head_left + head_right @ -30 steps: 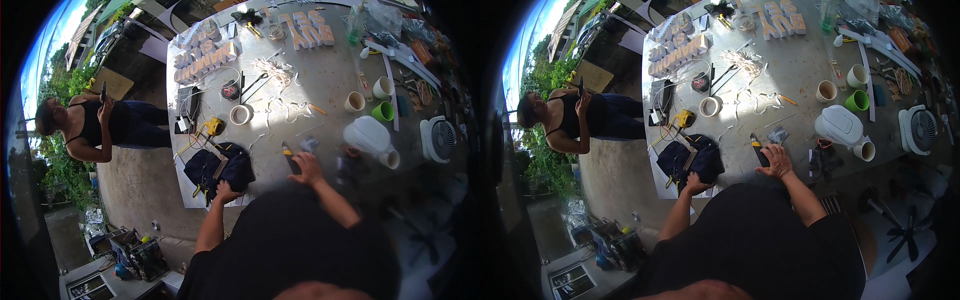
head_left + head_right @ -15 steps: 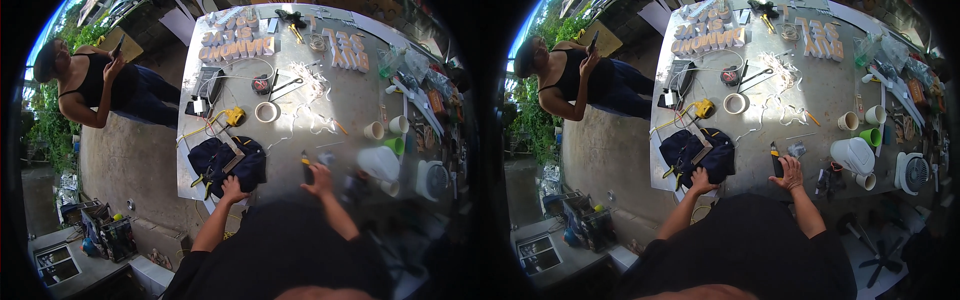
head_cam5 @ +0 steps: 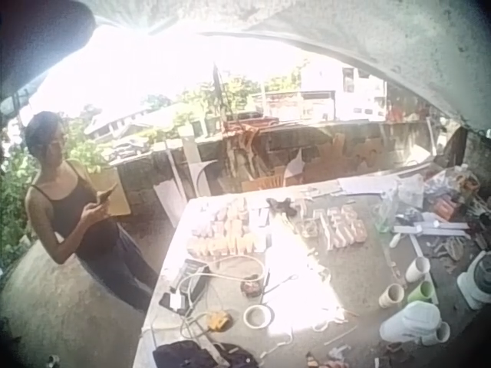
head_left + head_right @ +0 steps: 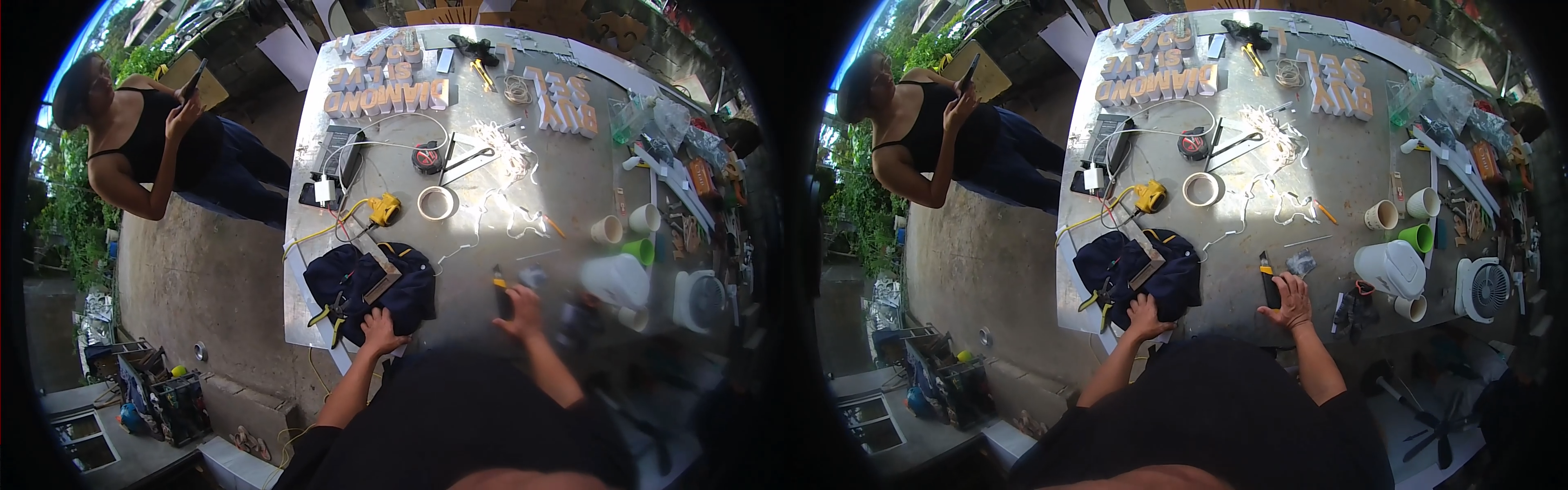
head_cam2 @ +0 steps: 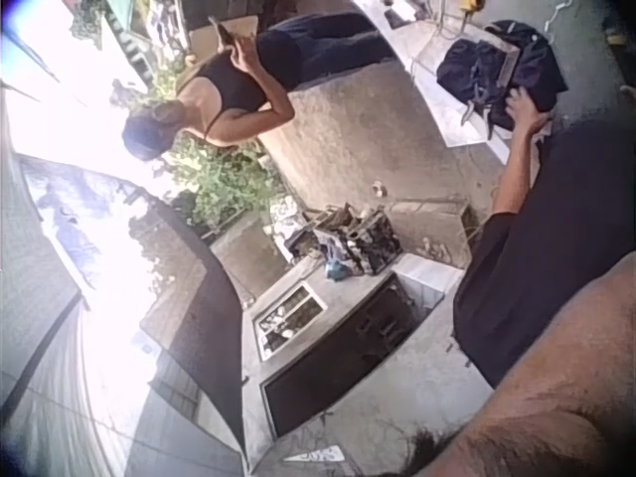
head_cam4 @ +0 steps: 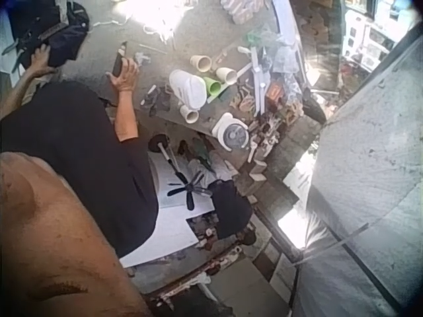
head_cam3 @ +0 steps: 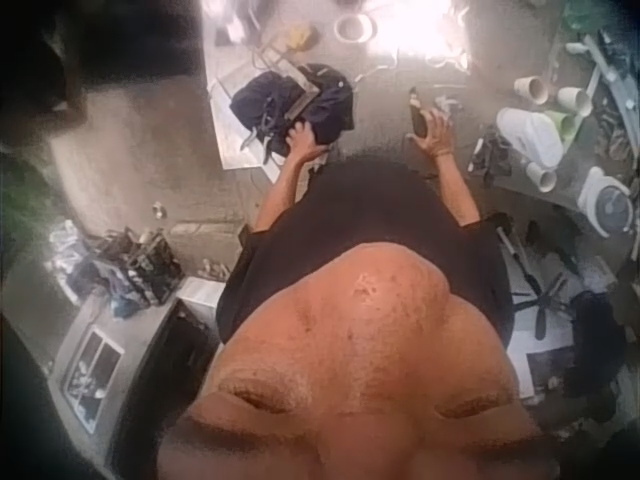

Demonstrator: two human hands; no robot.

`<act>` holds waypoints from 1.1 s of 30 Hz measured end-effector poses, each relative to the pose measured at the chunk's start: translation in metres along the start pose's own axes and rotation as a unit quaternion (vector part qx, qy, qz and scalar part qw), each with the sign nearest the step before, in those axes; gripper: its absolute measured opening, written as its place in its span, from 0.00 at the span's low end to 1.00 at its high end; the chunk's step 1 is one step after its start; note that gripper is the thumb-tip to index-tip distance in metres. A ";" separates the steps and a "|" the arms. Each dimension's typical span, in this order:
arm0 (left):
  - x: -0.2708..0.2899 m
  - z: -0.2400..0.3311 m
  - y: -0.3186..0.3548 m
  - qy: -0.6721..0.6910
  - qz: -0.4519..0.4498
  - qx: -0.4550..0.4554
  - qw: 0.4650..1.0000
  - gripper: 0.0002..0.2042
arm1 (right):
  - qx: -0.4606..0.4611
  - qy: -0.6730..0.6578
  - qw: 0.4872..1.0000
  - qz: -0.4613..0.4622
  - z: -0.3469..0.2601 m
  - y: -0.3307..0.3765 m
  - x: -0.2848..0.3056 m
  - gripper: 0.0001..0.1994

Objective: Preparing and wiring components for a sign with acrylic or foam letters.

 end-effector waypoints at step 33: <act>0.003 -0.001 -0.002 0.008 0.018 0.003 1.000 0.47 | 0.012 0.015 1.000 -0.019 0.005 -0.003 -0.006 0.44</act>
Point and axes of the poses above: each hand's wrist, its own y-axis away from the middle knuckle, its own x-axis out of the back of the hand, z = x × y, the point moved 5 cm from there along -y, towards the middle knuckle, and after that the axes turned 13 degrees about -y, right-handed, at the moved point
